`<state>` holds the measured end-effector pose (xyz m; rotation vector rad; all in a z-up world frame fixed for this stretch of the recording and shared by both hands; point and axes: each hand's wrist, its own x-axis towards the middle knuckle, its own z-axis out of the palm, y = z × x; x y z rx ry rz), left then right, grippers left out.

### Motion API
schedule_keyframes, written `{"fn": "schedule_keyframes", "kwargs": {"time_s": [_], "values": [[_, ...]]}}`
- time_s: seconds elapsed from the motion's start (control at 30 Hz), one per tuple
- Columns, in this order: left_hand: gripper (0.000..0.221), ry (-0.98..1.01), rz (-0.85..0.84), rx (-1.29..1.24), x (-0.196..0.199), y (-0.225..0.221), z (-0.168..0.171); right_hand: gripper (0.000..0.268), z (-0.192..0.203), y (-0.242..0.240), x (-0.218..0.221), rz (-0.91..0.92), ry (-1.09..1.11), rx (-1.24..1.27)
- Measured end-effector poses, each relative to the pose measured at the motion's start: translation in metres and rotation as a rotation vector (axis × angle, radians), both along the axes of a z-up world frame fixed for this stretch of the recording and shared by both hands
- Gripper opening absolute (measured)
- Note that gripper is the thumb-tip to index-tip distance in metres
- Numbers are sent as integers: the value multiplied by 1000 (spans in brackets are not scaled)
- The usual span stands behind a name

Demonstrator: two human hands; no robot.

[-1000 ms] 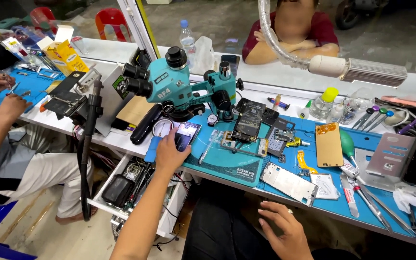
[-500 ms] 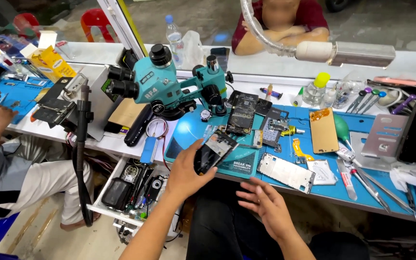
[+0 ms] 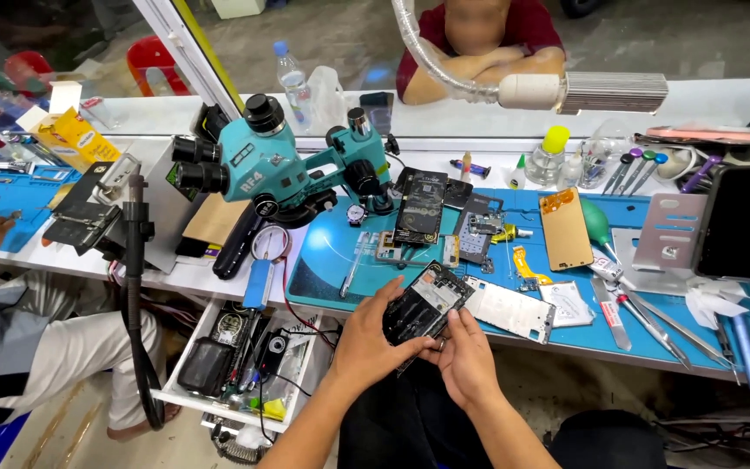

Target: Repairing a mobile phone by inspecting, disassembling, and reassembling internal components and the display screen.

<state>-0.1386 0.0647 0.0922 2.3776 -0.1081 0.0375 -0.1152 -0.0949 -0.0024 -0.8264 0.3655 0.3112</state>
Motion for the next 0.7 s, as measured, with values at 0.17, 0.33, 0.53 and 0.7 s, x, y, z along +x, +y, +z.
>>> {"fn": "schedule_keyframes", "kwargs": {"time_s": [0.17,0.33,0.53,0.7], "values": [[85,-80,18,19,0,2,3,49,11,0,-4,-3,-85,-23],[91,-10,125,11,-1,13,-1,40,20,-2,-10,4,-134,-50],[93,41,250,15,2,32,13,39,7,-10,-5,-18,-136,-46],[94,99,420,67,14,60,19,25,-3,-30,-2,-108,-156,-8]]}}
